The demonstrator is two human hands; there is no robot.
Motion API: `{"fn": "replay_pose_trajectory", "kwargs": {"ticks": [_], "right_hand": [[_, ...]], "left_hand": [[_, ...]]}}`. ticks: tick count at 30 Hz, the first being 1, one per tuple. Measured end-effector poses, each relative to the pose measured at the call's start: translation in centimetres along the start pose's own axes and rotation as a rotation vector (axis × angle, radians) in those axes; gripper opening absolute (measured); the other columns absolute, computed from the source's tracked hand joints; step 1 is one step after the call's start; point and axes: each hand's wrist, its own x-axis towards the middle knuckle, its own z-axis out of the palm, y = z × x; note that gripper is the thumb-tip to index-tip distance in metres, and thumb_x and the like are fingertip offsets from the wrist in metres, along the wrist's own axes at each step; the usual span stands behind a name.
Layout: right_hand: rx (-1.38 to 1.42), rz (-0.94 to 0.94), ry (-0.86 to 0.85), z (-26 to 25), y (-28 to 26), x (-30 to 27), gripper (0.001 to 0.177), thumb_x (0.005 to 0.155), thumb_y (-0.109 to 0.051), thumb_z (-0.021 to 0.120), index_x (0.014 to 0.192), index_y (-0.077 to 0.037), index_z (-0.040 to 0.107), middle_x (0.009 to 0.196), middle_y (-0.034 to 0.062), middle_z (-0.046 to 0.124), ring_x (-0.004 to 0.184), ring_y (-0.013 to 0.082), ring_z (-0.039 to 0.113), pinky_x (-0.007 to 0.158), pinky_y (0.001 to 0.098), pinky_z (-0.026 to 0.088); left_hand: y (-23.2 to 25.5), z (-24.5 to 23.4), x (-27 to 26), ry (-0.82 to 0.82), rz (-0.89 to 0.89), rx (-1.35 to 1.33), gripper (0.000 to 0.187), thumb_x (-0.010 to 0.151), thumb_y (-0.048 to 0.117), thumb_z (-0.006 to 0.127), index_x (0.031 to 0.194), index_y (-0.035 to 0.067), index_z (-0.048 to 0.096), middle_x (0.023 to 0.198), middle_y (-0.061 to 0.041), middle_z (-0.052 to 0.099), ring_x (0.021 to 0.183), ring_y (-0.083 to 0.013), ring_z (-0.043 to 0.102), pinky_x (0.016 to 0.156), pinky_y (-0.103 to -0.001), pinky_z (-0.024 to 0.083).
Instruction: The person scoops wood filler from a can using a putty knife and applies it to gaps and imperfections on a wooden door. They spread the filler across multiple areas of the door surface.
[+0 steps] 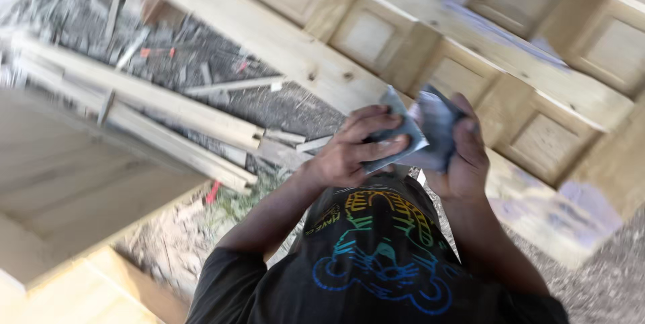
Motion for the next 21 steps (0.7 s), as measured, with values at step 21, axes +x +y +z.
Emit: {"fn": "replay_pose_trajectory", "kwargs": {"ticks": [21], "right_hand": [[-0.610, -0.416, 0.345, -2.0, 16.4, 10.7, 0.046, 0.115, -0.021, 0.056, 0.151, 0.007, 0.052, 0.122, 0.0042, 0.063, 0.105, 0.0074, 0.056, 0.097, 0.0220, 0.048]], "left_hand": [[-9.2, -8.2, -5.8, -0.183, -0.381, 0.423, 0.047, 0.082, 0.003, 0.068, 0.127, 0.015, 0.075, 0.134, -0.004, 0.068, 0.128, -0.0294, 0.062, 0.106, -0.049, 0.051]]}}
